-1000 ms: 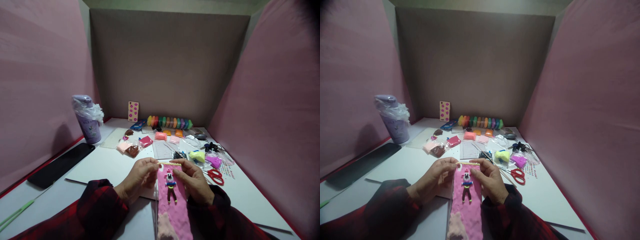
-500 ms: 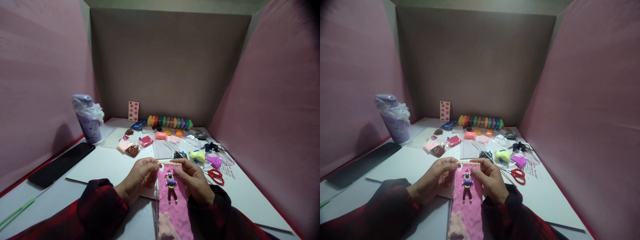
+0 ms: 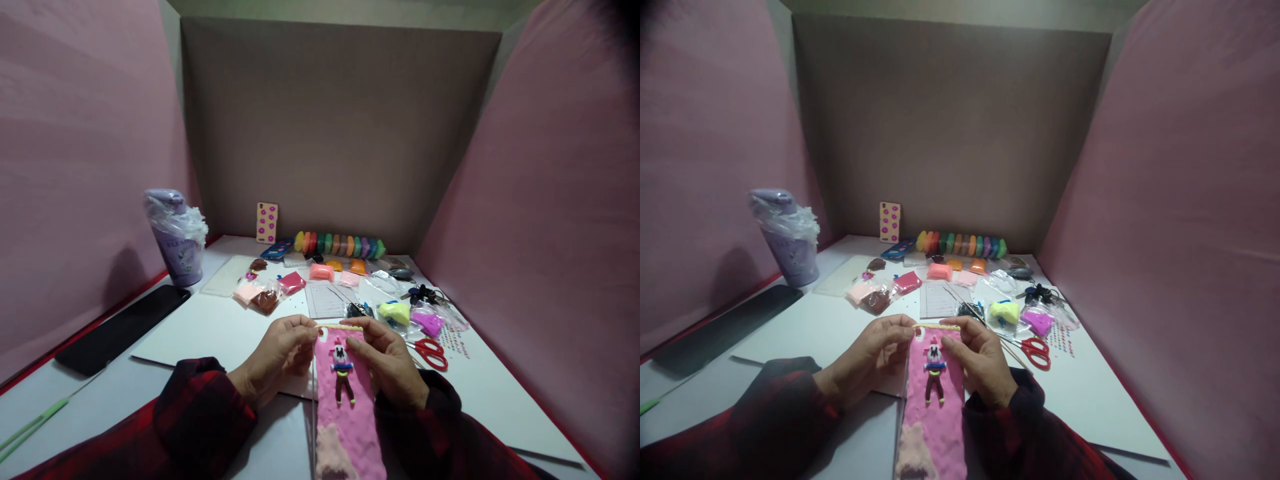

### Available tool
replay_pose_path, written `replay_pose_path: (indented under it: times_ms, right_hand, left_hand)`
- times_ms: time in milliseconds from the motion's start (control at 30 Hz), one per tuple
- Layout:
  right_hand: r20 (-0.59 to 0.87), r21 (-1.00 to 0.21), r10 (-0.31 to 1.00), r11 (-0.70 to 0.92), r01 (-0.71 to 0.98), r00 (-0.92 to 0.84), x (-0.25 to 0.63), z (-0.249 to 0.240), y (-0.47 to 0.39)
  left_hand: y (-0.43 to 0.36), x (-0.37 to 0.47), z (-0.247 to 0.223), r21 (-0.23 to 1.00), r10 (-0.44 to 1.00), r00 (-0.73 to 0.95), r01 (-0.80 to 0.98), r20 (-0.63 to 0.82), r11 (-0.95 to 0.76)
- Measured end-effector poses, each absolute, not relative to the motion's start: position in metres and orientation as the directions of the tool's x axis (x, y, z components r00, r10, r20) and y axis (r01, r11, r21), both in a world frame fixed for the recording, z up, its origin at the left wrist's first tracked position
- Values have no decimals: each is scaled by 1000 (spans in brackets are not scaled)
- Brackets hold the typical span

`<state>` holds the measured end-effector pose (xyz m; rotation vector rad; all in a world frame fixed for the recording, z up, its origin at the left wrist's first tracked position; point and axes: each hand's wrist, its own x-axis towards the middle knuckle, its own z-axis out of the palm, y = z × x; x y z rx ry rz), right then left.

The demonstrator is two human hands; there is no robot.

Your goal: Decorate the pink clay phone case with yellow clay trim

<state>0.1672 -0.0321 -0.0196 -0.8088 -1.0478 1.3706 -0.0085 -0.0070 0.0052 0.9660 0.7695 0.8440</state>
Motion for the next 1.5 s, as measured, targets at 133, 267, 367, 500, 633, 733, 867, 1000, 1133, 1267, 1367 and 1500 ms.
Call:
replay_pose_path:
  times_ms: [133, 267, 367, 500, 633, 733, 867, 1000, 1133, 1267, 1367, 1500]
  right_hand:
    - [120, -924, 989, 77, -375, -91, 167, -20, -32]
    - [115, -924, 990, 75, -375, -85, 167, -21, -32]
    - [113, -924, 990, 75, -374, -81, 167, -21, -32]
    - [121, -926, 989, 82, -369, -86, 167, -20, -32]
    - [123, -931, 990, 89, -353, -75, 167, -20, -31]
    - [117, -930, 990, 82, -359, -77, 167, -21, -31]
    - [109, -925, 991, 71, -373, -82, 167, -22, -31]
    - [111, -923, 989, 67, -378, -97, 167, -23, -30]
    - [112, -923, 988, 62, -380, -110, 168, -24, -29]
    - [111, -919, 988, 62, -389, -105, 168, -22, -30]
    - [105, -918, 988, 54, -392, -109, 168, -22, -31]
    - [102, -924, 987, 49, -378, -122, 169, -23, -30]
  left_hand:
    - [-8, -9, 4, 903, 868, 462, -269, -182, 333]
    - [-6, -10, 2, 900, 861, 485, -292, -152, 323]
    - [-6, -10, 2, 902, 858, 487, -277, -164, 330]
    - [-7, -10, 3, 905, 864, 472, -268, -176, 331]
    - [-7, -10, 4, 901, 857, 489, -280, -165, 333]
    - [-7, -11, 5, 905, 854, 492, -268, -166, 330]
    - [-8, -10, 6, 899, 860, 476, -274, -182, 342]
    - [-7, -10, 6, 899, 856, 484, -272, -180, 342]
    - [-8, -11, 5, 904, 854, 488, -259, -181, 339]
    - [-8, -11, 5, 904, 856, 487, -267, -171, 332]
    - [-8, -10, 6, 904, 862, 476, -268, -176, 333]
    - [-7, -9, 6, 908, 860, 478, -257, -177, 330]
